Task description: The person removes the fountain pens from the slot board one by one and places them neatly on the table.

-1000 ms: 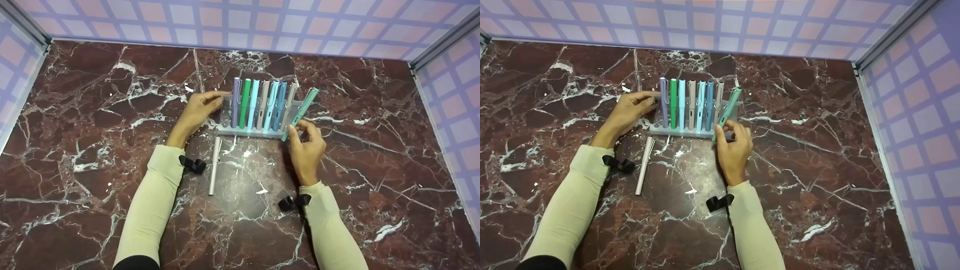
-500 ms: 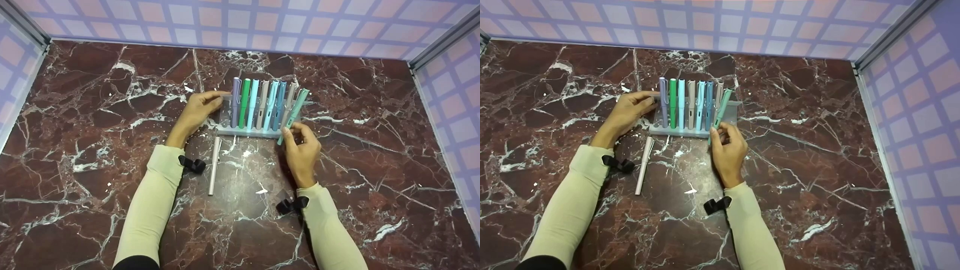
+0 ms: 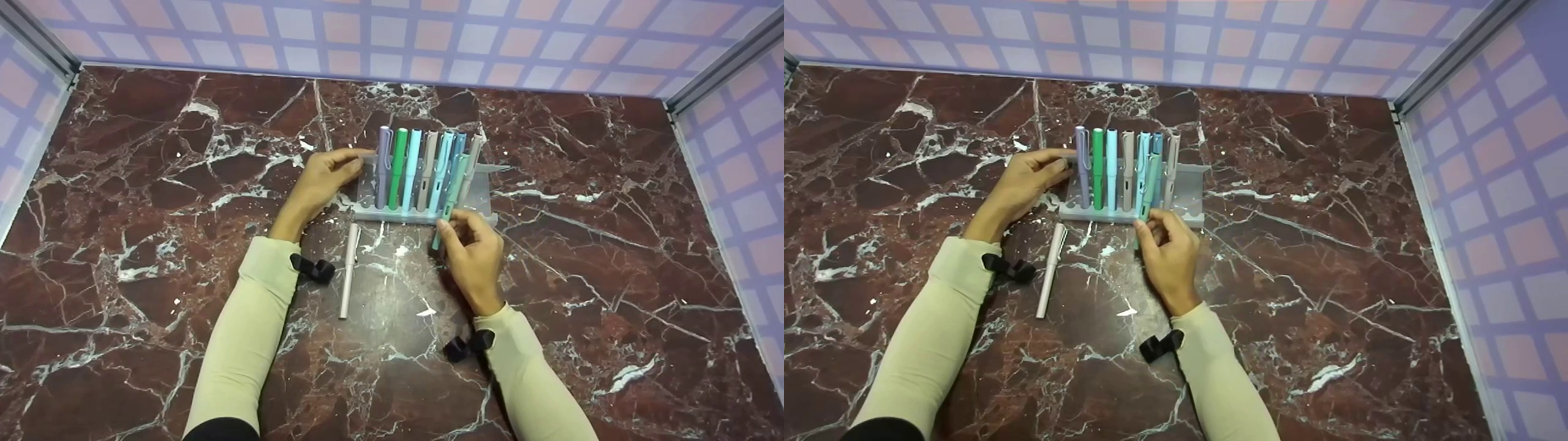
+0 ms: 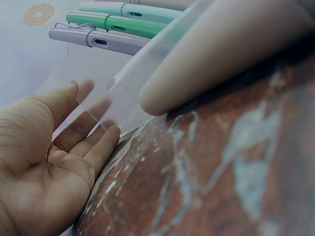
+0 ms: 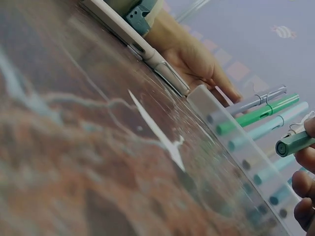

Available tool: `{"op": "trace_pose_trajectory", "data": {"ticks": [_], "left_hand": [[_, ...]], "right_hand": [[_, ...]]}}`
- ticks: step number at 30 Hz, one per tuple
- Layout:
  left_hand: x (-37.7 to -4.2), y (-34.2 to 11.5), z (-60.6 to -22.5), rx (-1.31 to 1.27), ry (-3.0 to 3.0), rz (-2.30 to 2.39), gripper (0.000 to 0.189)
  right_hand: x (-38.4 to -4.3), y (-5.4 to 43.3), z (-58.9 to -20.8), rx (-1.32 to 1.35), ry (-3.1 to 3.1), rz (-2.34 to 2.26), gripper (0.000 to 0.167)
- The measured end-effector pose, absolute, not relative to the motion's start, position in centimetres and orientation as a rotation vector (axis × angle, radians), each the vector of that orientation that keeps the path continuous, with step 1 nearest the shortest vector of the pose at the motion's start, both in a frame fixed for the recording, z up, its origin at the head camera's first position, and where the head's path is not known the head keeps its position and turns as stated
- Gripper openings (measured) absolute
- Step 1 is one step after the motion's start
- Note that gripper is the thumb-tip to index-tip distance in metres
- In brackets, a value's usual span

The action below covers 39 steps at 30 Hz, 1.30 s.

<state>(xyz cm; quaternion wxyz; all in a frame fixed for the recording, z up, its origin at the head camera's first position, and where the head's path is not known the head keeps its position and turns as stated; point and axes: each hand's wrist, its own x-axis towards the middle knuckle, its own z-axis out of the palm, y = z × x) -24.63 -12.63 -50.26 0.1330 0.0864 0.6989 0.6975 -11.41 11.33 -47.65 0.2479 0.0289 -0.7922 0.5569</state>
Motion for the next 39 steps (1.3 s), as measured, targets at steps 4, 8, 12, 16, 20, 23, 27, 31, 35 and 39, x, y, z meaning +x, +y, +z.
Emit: {"op": "trace_pose_trajectory", "data": {"ticks": [4,8,12,16,20,23,27,31,35,39], "left_hand": [[-24.6,-12.6,-50.3,0.250,2.034,2.024,0.028],[-24.5,-12.6,-50.2,0.259,2.022,2.043,0.027],[-24.5,-12.6,-50.1,0.270,2.019,2.048,0.027],[-24.5,-12.6,-50.1,0.267,2.031,2.034,0.027],[-24.6,-12.6,-50.1,0.260,2.037,2.027,0.028],[-24.6,-12.6,-50.1,0.259,2.032,2.030,0.028],[-24.6,-12.5,-50.2,0.261,2.030,2.035,0.027],[-24.6,-12.5,-50.2,0.266,2.031,2.038,0.027],[-24.6,-12.5,-50.2,0.267,2.039,2.035,0.028],[-24.6,-12.6,-50.2,0.265,2.050,2.017,0.028]], "right_hand": [[-11.2,11.1,-47.5,0.078,-2.178,1.542,0.011],[-11.2,11.0,-47.4,0.094,-2.188,1.553,0.011],[-11.3,11.0,-48.1,0.108,-2.199,1.547,0.010],[-11.7,11.2,-49.9,0.116,-2.216,1.562,0.010],[-11.6,11.1,-50.9,0.144,-2.233,1.594,0.012],[-11.4,10.9,-50.9,0.178,-2.245,1.621,0.013],[-11.1,10.6,-50.9,0.215,-2.273,1.626,0.014],[-10.9,10.5,-50.9,0.214,-2.314,1.603,0.014],[-10.9,10.4,-50.9,0.195,-2.344,1.593,0.013],[-10.9,10.4,-50.9,0.183,-2.368,1.580,0.015]]}}
